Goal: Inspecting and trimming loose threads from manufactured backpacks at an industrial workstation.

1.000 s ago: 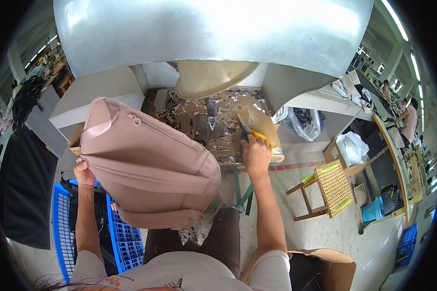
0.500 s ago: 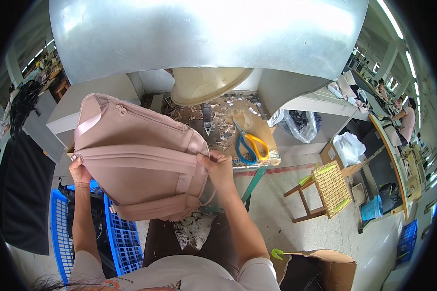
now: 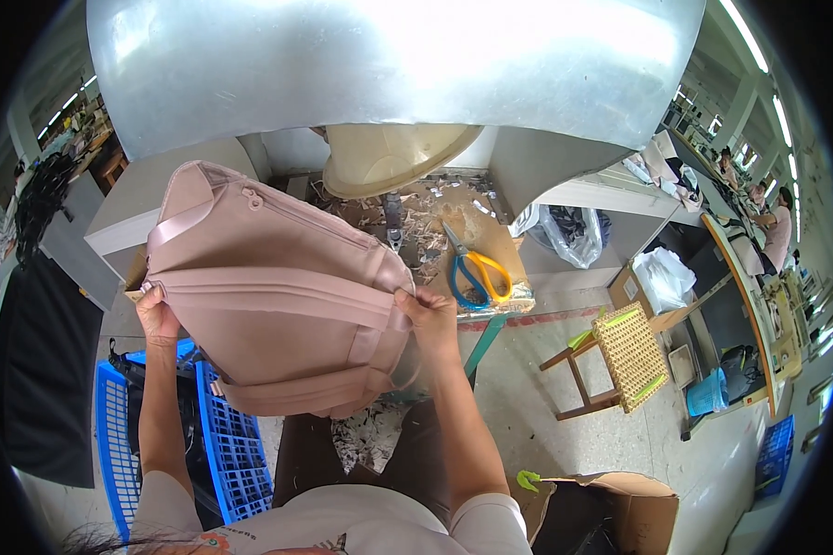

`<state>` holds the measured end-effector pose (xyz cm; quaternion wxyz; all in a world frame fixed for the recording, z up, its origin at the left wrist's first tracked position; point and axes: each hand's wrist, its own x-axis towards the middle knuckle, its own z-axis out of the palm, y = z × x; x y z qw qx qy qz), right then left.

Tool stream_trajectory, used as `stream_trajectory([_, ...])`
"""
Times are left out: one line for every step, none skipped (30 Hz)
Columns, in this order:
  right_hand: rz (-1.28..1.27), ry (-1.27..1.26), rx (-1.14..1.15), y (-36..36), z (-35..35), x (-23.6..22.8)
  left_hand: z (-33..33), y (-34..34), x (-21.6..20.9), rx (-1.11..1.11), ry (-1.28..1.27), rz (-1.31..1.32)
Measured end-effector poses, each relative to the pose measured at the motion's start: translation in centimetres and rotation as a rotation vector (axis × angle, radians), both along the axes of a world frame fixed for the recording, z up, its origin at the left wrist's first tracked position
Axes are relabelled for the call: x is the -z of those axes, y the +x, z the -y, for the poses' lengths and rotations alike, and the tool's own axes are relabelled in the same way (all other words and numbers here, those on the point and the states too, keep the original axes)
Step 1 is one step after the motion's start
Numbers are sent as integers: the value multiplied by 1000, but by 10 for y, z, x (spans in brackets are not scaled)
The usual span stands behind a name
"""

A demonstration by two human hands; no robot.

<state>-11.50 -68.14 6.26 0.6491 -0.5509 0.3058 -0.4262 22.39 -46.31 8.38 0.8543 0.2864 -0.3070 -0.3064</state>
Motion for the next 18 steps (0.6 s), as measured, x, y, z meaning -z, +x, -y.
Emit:
stream_trajectory([39, -21, -5, -8, -1, 8, 0, -3, 1, 18, -4, 10])
stream_trajectory([31, -17, -6, -15, -7, 10, -3, -4, 6, 16, 0, 3])
stream_trajectory([55, 18, 22, -21, -13, 10, -7, -5, 11, 1, 0, 25])
stream_trajectory([78, 53, 50, -26, -20, 9, -13, -7, 17, -15, 1, 48])
stream_trajectory([41, 68, 46, -36, -24, 9, -16, -25, 5, 42, 57, 87])
stream_trajectory([32, 69, 51, -41, -28, 8, -25, -33, 2, 46, 57, 78])
stream_trajectory([52, 24, 42, -46, -32, 7, -35, -42, 3, 25, 154, 83])
stream_trajectory([76, -19, 30, -49, -37, 5, -46, -49, 7, 0, 252, 93])
stream_trajectory([105, 5, -16, -49, -45, -7, -72, -39, 18, 0, 565, 109])
stream_trajectory([108, 8, -27, -49, -51, -19, -97, -28, 28, 2, 875, 120])
stream_trajectory([8, -168, -170, -45, -55, -29, -111, -32, 31, -55, 1198, 637])
stream_trajectory([-89, -343, -312, -41, -59, -41, -125, -54, 33, -339, 1194, 997])
stream_trajectory([-178, -447, -425, -31, -69, -55, -120, -74, 14, -432, 1265, 1160])
stream_trajectory([-173, -656, -487, -22, -74, -70, -102, -97, -10, -507, 1317, 1328])
stream_trajectory([-164, -857, -550, -10, -75, -81, -80, -123, -30, -739, 1207, 1506])
stream_trajectory([-128, -937, -587, 3, -78, -93, -64, -143, -47, -981, 1073, 1672])
stream_trajectory([-87, -1026, -625, 15, -82, -105, -53, -148, -53, -974, 1076, 1673])
stream_trajectory([-80, -1097, -666, 29, -82, -118, -42, -149, -49, -523, 776, 1246])
